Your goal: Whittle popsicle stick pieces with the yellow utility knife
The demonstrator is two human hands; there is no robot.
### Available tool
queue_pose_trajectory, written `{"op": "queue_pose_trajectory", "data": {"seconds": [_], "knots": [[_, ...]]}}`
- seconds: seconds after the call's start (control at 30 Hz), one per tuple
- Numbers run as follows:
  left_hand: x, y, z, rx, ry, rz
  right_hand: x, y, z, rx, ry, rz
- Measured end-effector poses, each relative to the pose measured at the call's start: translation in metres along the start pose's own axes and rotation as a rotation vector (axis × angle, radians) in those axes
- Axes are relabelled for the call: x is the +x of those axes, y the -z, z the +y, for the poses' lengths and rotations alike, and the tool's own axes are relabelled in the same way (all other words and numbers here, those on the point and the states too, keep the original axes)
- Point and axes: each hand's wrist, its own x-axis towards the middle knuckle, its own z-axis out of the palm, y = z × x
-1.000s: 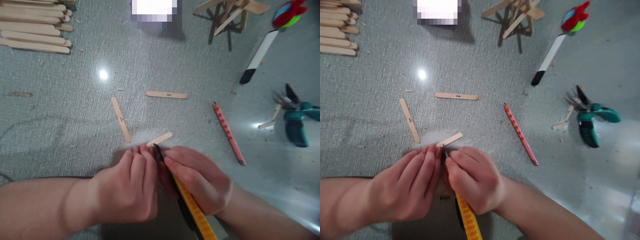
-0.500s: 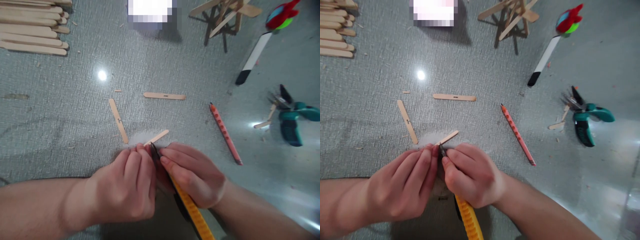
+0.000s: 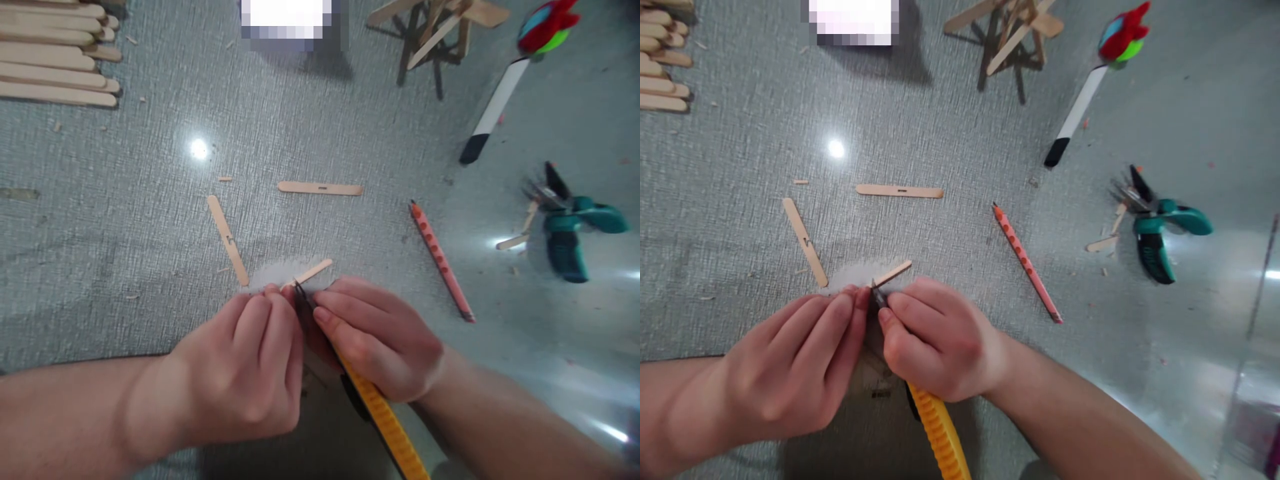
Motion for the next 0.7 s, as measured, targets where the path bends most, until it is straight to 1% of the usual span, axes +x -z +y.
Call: {"op": "queue_pose_trajectory", "data": {"seconds": [0.13, 0.33, 0.5, 0.7], "knots": [[-0.0014, -0.0018, 0.0009, 0.003, 0.01, -0.008, 0.0004, 0.0016, -0.0029, -0.021, 0.0, -0.001], [-0.001, -0.0024, 0.0004, -0.054, 0.045, -0.019, 0.0015, -0.0008, -0.0031, -0.041, -0.03, -0.001], [-0.0005, -0.0007, -0.0041, -0.092, 0.05, -0.017, 0.0033, -0.0026, 0.0005, 0.009, -0.037, -0.018], [-0.0026, -0.001, -0.0045, -0.121, 0.063, -0.009, 0.0021, -0.0032, 0.0008, 0.075, -0.101, -0.052]]}}
